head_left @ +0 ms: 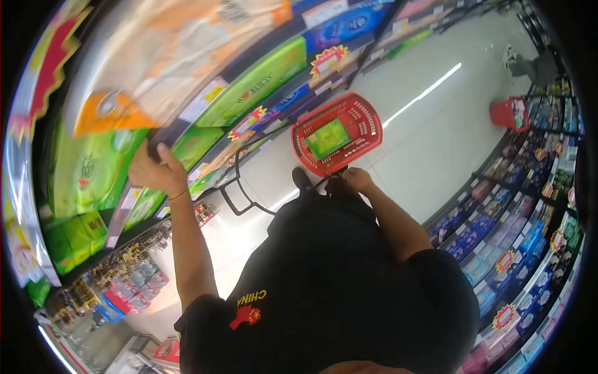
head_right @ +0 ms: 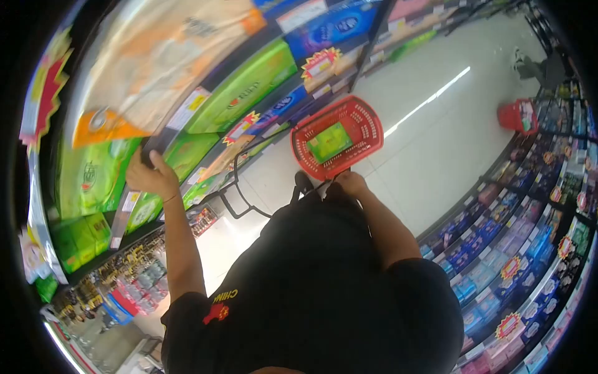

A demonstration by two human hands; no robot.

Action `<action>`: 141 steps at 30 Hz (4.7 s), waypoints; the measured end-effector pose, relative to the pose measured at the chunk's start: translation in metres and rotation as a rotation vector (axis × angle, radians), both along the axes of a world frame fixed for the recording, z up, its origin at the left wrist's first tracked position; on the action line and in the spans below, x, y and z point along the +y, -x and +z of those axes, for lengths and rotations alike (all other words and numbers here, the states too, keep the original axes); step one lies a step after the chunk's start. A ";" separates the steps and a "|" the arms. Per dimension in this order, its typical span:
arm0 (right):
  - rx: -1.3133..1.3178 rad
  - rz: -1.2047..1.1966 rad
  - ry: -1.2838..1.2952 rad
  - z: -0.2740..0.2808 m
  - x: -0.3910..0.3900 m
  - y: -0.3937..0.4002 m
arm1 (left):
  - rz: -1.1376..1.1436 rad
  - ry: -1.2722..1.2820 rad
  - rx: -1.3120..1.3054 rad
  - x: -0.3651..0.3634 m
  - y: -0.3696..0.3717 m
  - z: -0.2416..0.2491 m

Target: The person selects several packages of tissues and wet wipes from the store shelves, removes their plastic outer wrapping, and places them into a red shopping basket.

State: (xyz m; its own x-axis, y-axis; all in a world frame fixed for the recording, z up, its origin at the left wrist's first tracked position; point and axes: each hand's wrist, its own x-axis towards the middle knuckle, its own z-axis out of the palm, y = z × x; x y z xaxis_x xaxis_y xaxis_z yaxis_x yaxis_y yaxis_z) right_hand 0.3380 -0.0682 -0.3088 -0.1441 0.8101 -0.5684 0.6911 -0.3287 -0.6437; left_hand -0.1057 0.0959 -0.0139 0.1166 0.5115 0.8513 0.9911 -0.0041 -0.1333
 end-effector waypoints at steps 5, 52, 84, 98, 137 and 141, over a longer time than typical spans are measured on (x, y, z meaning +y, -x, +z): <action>0.057 -0.208 0.204 -0.047 0.000 -0.033 | 0.027 0.056 0.083 0.006 -0.010 -0.004; 0.192 -0.440 0.169 -0.545 0.169 -0.095 | 0.750 0.170 0.464 -0.019 0.054 -0.002; 0.192 -0.177 0.232 -0.566 0.176 -0.081 | 0.375 0.179 0.087 0.063 -0.058 -0.110; 0.014 -0.018 0.151 -0.574 0.132 -0.059 | 0.302 0.128 0.056 0.050 -0.021 -0.107; 0.535 -0.693 0.131 -0.127 0.058 -0.042 | 0.308 0.275 -0.028 -0.011 0.044 -0.031; 0.942 -0.764 0.282 -0.050 0.036 -0.057 | 0.231 0.164 0.044 -0.004 -0.025 -0.035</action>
State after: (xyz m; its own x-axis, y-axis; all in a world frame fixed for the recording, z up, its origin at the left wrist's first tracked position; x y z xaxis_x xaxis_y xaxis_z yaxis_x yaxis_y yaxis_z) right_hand 0.3947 -0.0321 -0.3589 -0.1362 0.7323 -0.6672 -0.4298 -0.6505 -0.6262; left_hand -0.0805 0.0924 -0.0492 0.0161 0.6596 0.7515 0.9616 0.1957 -0.1923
